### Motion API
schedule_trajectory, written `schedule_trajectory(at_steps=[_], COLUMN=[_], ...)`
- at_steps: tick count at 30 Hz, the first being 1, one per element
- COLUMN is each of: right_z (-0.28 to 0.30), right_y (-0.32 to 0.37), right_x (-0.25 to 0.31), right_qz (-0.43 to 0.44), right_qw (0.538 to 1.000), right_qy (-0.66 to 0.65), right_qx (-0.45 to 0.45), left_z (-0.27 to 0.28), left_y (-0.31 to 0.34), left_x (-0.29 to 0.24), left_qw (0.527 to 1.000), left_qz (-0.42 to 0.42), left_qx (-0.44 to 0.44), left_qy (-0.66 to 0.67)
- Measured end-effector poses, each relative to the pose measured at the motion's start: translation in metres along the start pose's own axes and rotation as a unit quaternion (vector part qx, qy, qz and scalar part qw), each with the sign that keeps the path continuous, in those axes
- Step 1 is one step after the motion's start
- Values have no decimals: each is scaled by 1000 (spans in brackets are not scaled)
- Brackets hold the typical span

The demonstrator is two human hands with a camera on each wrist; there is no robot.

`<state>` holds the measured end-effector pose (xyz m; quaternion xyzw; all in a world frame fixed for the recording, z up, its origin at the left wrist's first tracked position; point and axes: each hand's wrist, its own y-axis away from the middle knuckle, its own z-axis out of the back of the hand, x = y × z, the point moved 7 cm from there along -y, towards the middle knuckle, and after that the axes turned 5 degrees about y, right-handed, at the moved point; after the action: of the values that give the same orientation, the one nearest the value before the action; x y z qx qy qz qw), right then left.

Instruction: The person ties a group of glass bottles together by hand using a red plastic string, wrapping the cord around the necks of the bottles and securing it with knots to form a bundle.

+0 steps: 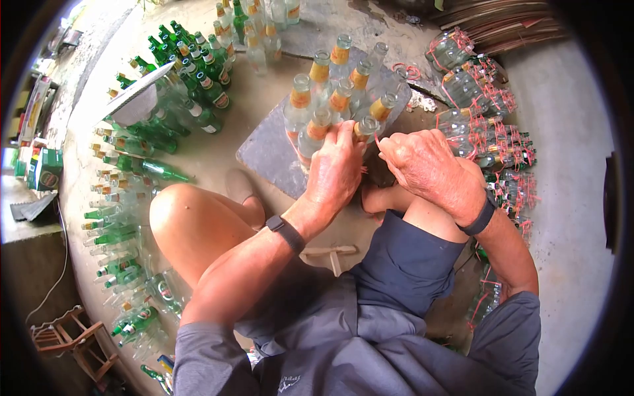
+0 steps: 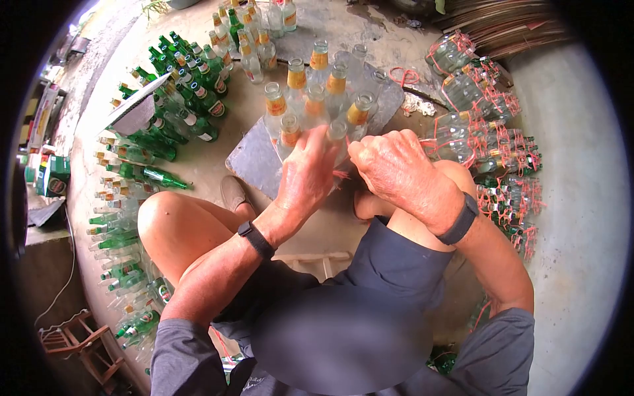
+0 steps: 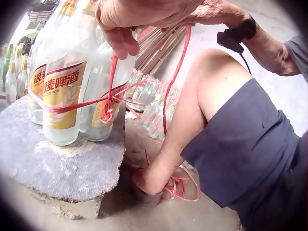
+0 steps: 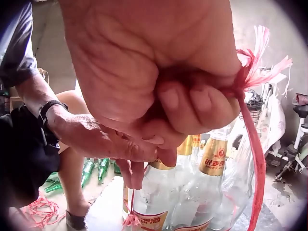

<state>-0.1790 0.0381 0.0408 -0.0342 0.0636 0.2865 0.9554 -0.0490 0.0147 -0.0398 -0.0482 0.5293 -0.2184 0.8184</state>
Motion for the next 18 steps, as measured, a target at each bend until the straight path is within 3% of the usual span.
schedule_trajectory(at_steps=[2,6,9,11,18], right_z=[4,19,21,20,19], right_y=[1,0,-2,-4,-6], right_x=[2,5,6,5,0], right_qz=[0,5,-1,0,13], right_qw=[1000,1000,999,998,975], right_qy=[3,-15,-45,-62,-213], right_qx=[-3,-5,18,26,62], left_z=[4,24,31,24,17], left_y=[6,11,10,11,11], left_x=[1,-19,-32,-41,-37], left_qw=[999,999,998,995,991], left_qz=[-7,-13,-39,-92,-114], left_qx=[-48,-42,-23,34,64], left_qy=[19,23,39,3,-13])
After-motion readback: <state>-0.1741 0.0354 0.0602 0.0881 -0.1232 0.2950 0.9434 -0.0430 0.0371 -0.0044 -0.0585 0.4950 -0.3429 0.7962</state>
